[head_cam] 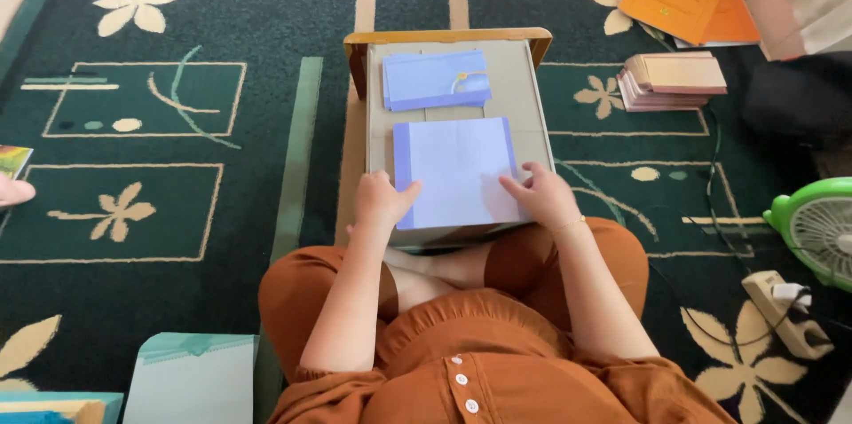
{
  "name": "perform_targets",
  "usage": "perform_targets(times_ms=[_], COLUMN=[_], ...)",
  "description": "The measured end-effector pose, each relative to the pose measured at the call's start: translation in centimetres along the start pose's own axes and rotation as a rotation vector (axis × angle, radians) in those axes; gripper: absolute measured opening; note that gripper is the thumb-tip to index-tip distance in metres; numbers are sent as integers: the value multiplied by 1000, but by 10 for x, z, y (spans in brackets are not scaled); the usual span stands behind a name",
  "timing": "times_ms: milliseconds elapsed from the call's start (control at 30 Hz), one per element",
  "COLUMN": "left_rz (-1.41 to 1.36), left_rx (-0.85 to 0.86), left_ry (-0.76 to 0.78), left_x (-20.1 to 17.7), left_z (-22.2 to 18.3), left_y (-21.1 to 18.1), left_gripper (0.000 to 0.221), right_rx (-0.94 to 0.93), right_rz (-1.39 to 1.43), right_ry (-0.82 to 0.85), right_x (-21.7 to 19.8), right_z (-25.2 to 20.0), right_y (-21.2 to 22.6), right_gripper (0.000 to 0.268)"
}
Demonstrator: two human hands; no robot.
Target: Folding individual sheets of paper in half and smoothing the crease by hand.
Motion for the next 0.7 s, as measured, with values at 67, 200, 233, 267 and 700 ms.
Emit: perform_targets(times_ms=[67,200,233,267,700], left_rz=[69,97,97,128,232], left_rx=[21,156,157,119,-47], left_ry=[-70,-342,-347,-367,-753], left_x=[-5,10,20,28,62], left_z=[23,84,105,127,180], left_y=[0,-4,-8,-12,-31], left_gripper=[76,64,64,63,60], right_rx=[-58,-141,-145,-163,59], right_rz=[-35,21,23,73,42], right_ry=[-100,-214,-216,-217,-367], right_x=[-6,-9,0,6,43], right_z=[28,95,118,142,220], right_y=[-2,12,16,22,44], right_gripper=[74,59,59,57,43])
Point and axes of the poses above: each hand's wrist, its own z-axis towards the middle knuckle, its own x-axis out of the palm, y = z × x, the point moved 5 cm from there along z, towards the middle knuckle, and after that the axes turned 8 degrees about z, right-handed, at the moved point
